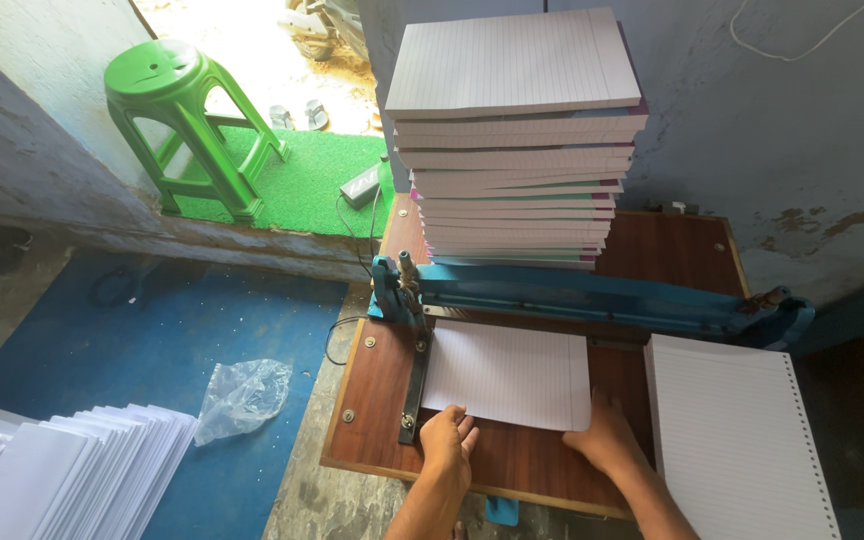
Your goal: The person inserts loose lined paper sheets into a manual binding machine, aligns them, and presses the handle to bind them. The person then removes the bound notebook and places it on a growing stack of finished notebooks.
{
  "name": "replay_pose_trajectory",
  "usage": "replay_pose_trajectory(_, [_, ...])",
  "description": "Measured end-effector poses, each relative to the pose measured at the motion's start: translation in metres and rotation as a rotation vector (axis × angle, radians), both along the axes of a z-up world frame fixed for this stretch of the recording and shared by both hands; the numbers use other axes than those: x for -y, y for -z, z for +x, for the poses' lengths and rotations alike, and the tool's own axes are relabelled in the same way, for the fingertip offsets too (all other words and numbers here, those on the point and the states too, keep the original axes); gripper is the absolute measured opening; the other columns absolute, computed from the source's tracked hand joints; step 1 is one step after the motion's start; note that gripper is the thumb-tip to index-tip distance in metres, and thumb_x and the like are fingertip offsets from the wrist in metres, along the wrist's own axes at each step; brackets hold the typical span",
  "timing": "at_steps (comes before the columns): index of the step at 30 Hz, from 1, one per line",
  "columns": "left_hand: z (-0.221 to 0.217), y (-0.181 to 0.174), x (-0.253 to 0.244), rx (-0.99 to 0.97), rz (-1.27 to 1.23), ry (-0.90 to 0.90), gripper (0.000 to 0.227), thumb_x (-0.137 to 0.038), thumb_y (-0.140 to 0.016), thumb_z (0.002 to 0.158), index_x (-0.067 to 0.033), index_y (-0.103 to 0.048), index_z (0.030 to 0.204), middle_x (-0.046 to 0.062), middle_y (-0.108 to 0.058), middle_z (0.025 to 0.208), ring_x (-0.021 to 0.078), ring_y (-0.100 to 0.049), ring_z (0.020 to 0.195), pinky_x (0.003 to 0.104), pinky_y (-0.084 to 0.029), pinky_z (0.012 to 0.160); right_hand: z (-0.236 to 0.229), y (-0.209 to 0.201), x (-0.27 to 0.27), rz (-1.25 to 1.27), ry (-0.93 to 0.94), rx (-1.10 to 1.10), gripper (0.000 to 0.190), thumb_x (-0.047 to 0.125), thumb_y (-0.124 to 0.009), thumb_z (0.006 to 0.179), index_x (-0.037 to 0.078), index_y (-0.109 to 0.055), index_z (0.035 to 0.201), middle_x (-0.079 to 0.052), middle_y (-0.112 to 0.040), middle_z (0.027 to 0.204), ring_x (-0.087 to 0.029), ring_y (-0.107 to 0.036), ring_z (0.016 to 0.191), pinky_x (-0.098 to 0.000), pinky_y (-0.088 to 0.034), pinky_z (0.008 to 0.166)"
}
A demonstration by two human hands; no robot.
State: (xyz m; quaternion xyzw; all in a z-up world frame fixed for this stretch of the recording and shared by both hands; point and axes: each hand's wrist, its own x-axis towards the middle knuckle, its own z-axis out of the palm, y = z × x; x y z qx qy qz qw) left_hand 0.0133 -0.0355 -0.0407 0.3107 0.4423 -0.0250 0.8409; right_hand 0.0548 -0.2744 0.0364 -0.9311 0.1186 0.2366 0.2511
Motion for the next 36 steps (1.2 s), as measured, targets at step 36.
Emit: replay_pose_trajectory(36, [0.0,-0.016,-0.015,-0.016,0.039,0.206,0.049,-0.011,-0.066,0.088,0.0123,-0.057,0.13,0.024,-0.055,0.144,0.0391,-0.053,0.138,0.047,-0.046,0.113,-0.018,0.019,0.006,0.049,-0.04,0.225,0.088,0.028,-0.081,0.072,0.008,-0.043,0.149,-0.018,-0.055,0.136,-0.032,-0.06,0.125,-0.041,-0.054,0.104])
